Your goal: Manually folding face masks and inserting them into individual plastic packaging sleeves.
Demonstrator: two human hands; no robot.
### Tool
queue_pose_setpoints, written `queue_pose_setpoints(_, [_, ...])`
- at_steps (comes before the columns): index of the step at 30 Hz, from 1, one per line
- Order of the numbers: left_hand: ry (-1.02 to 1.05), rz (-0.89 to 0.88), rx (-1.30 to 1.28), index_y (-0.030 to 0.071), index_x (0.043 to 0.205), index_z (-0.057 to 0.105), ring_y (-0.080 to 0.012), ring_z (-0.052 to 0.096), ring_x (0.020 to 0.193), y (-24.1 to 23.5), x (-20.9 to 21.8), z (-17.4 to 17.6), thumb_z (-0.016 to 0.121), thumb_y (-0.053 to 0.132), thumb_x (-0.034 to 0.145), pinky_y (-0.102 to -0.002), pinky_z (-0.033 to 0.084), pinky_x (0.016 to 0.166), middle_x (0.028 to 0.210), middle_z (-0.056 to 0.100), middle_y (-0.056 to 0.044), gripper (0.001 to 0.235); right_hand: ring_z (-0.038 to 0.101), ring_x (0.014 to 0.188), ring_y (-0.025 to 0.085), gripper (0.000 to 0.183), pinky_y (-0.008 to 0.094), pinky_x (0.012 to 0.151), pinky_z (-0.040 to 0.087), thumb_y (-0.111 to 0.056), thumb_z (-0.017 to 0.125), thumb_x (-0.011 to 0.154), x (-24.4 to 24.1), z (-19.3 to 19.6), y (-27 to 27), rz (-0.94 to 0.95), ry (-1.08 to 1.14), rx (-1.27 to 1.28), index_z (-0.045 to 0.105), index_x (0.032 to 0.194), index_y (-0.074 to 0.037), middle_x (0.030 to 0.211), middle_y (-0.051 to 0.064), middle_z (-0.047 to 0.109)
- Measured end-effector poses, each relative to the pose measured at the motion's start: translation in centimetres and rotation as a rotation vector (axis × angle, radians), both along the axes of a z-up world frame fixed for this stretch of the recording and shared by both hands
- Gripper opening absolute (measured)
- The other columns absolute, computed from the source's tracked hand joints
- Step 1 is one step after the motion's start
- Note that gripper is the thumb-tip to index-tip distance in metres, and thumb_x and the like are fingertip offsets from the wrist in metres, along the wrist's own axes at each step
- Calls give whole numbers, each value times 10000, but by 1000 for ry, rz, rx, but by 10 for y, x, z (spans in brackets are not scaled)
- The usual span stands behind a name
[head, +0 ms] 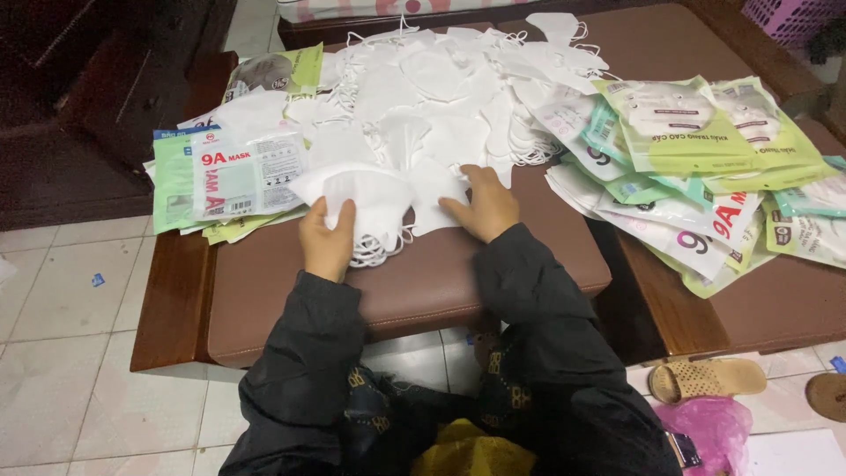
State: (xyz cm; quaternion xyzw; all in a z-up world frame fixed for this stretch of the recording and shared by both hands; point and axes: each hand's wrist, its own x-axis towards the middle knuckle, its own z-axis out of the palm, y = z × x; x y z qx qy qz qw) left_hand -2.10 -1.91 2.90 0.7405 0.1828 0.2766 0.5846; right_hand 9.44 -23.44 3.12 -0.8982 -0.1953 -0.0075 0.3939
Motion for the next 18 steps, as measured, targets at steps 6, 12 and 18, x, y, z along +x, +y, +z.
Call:
queue_pose_setpoints(6, [-86, 75, 215, 100, 1609, 285, -468, 286, 1472, 2, -8, 15, 581, -44, 997, -573, 244, 1229, 1571, 338, -327, 694, 727, 1009, 324, 674, 463, 862, 569, -307, 722, 882, 15, -20, -2, -51, 134, -259, 506, 1457, -31, 1018, 105, 727])
queue_pose_setpoints(12, [-200, 169, 270, 107, 1179, 755, -356, 600, 1228, 28, 15, -37, 630, 16, 988, -447, 447, 1090, 1130, 603, -145, 246, 727, 930, 313, 196, 435, 784, 603, -260, 730, 912, 46, -52, -6, -60, 1, 3, 754, 1055, -129, 977, 109, 720])
queue_pose_setpoints(18, [-224, 213, 193, 128, 1146, 764, -316, 604, 1210, 24, 8, -24, 650, 83, 995, -452, 445, 1069, 1102, 594, -138, 194, 674, 682, 103, 171, 178, 476, 610, -171, 633, 1018, 36, -44, -10, 192, 229, 803, 582, 1147, -71, 907, 44, 659])
